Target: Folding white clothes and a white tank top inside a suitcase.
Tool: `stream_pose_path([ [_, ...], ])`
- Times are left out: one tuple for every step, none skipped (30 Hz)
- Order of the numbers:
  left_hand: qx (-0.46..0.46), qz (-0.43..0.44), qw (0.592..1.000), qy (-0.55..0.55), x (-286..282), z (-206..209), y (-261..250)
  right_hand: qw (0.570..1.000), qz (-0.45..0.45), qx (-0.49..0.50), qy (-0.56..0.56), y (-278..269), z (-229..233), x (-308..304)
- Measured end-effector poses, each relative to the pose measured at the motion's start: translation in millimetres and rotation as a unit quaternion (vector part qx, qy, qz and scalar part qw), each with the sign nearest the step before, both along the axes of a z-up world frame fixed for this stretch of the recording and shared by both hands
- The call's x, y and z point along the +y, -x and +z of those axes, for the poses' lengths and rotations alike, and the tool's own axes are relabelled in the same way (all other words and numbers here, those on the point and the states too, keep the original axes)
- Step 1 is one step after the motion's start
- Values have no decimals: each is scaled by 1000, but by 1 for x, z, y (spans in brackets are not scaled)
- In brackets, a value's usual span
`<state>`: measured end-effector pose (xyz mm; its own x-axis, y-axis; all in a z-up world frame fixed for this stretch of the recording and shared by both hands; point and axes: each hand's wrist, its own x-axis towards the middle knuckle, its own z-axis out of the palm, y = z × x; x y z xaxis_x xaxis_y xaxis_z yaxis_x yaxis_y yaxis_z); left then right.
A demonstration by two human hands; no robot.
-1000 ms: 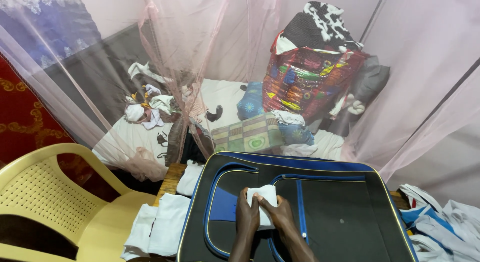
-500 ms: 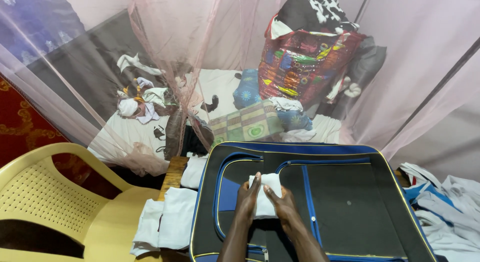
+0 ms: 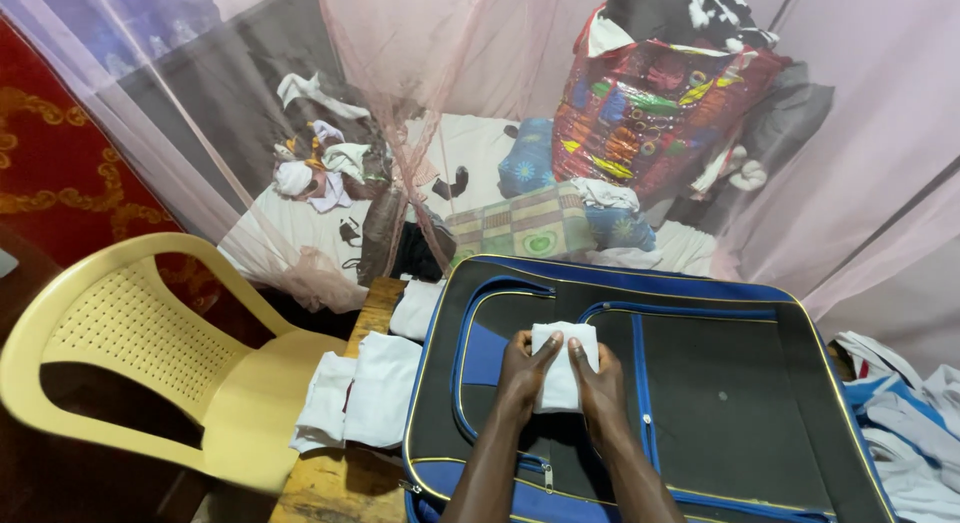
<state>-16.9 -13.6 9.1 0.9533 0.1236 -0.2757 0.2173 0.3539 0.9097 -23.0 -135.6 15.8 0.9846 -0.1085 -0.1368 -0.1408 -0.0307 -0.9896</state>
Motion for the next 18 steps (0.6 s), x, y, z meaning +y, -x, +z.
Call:
stream_pose_path([
  [-1,2,1000,-3,1,1,-1,1000,2,-1,-3,-3,-1,1],
  [-22,24,999,-44,1,2,-3,999,-19,-42,30,-6,-2,2],
  [-38,45,995,-81,-2,-1,0,994,-41,-77,66,-4,-7,0],
  [-35,47,995,-81,-4,-3,4,994,-39,-75,66,-1,-3,0],
  [-64,76,988,-122,-4,-4,8,991,-16,-102,82,1,2,2],
  [-93,104,977,-164,-4,-6,13,987,8,-128,98,3,7,5],
  [-90,111,976,-166,1,-4,19,987,16,-127,95,6,9,11],
  [-108,131,965,-201,5,-2,24,993,25,-85,79,8,11,16],
  [-124,148,953,-234,5,0,29,997,32,-40,65,10,14,17],
  [-121,151,952,-235,8,5,34,997,36,-38,64,10,10,20],
  [-121,160,949,-244,9,9,39,993,47,-78,81,10,6,21],
  [-121,168,945,-252,10,13,44,987,57,-117,98,10,1,22],
  [-118,173,944,-254,13,13,48,987,63,-116,97,14,4,28],
  [-108,184,942,-260,17,13,51,985,59,-116,114,18,8,34],
  [-100,195,938,-267,22,12,55,983,56,-117,132,22,10,40],
  [-98,200,937,-269,27,14,58,983,62,-117,130,24,9,45],
  [-76,202,937,-275,31,16,61,982,66,-127,120,25,8,48],
  [-55,204,937,-280,35,18,64,982,71,-136,110,27,8,51],
])
